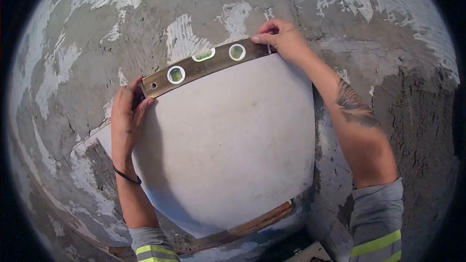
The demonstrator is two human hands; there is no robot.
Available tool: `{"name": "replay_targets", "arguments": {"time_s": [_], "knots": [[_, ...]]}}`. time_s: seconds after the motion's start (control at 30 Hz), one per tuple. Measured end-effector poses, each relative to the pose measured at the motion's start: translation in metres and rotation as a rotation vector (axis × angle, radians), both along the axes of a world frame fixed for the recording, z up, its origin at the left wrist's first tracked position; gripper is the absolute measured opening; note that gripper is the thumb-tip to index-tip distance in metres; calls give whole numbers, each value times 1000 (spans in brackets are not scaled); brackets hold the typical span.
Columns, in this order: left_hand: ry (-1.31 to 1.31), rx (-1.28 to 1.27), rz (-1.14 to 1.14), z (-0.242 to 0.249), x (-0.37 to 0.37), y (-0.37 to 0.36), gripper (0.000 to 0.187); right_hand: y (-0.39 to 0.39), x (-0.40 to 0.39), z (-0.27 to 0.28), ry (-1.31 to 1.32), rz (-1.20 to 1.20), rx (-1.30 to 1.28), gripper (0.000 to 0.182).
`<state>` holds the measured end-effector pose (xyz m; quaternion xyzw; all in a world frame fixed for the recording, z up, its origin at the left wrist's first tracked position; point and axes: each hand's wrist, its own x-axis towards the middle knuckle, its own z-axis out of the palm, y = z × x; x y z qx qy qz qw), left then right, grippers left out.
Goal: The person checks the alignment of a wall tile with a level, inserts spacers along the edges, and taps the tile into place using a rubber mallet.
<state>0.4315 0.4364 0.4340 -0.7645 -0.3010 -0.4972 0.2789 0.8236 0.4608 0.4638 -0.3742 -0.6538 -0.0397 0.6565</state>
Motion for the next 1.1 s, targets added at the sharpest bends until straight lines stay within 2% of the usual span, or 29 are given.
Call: {"name": "replay_targets", "arguments": {"time_s": [0.2,0.3,0.73,0.87,0.97,1.1], "knots": [[-4,-7,3,0,2,-2,50,7,6,3,36,77,-45,21],[-7,-9,16,-1,2,-2,50,14,6,2,92,164,13,26],[-18,25,3,-3,2,0,52,2,3,0,22,7,2,27],[-19,36,0,-5,1,3,52,-5,-1,-2,4,3,-20,22],[-26,71,-31,-6,0,10,53,-5,0,-5,-3,3,-31,22],[8,208,60,-6,-3,21,53,-3,0,-6,7,30,-22,22]]}}
